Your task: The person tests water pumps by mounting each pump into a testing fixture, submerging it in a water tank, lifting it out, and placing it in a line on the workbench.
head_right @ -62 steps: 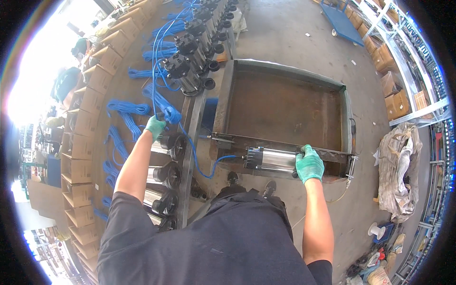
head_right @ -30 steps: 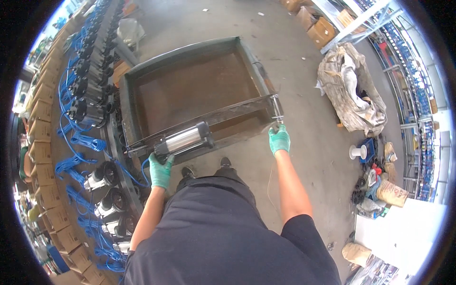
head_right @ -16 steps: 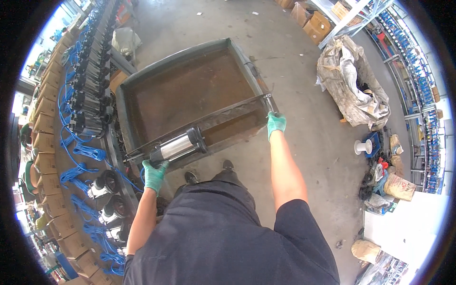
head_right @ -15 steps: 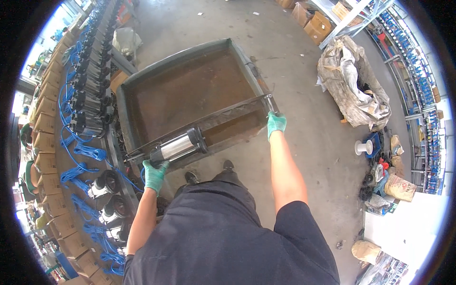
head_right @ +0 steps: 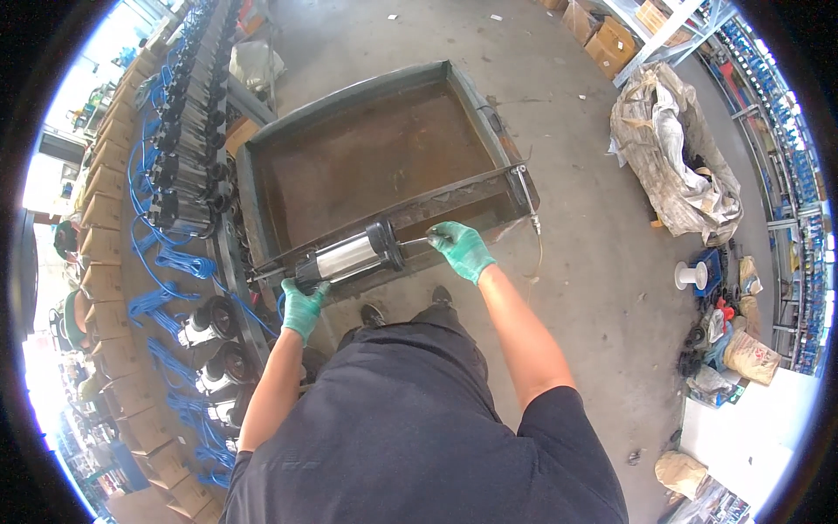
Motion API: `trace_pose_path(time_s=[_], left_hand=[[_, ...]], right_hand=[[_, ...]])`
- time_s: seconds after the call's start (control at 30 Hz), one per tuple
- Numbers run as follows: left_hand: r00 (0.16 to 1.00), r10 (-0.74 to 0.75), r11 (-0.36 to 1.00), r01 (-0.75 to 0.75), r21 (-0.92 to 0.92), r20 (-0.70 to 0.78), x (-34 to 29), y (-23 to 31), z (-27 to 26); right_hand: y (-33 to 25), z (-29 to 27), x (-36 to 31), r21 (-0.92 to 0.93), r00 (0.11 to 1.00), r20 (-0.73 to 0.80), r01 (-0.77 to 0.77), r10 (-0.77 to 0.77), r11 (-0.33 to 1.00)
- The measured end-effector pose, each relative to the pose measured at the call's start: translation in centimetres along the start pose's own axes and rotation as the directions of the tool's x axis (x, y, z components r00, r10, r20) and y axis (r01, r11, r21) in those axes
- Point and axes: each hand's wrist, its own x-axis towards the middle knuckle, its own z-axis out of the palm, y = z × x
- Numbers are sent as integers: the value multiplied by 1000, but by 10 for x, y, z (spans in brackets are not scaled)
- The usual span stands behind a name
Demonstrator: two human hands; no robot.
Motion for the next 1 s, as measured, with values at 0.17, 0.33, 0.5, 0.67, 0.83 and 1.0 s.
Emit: trace_pose_path(time_s=[0.17,0.33,0.5,0.67,0.83,1.0], left_hand=[[999,-10,1000,11,-16,36,-1,8,-2],[1000,9,1000,-9,7,26,-11,26,-2],[999,36,999,-37,32,21,-7,18,-4],[999,11,1000,-12,25,39,-4,18,-1],[1000,-10,993,8,116,21,-2,13,-4],[999,-7,997,3,76,54,-5,20,-4]], right_hand=[[0,13,16,36,997,56,42,-44,998],[4,12,20,165,987,135,69,-92,984],[-11,7,23,136,973,219,-105,74,985],[-1,10,31,168,955,206,-249,213,954],[-5,14,26,513,913,335,-383,232,768],[6,18,23,571,930,306,-350,204,743]])
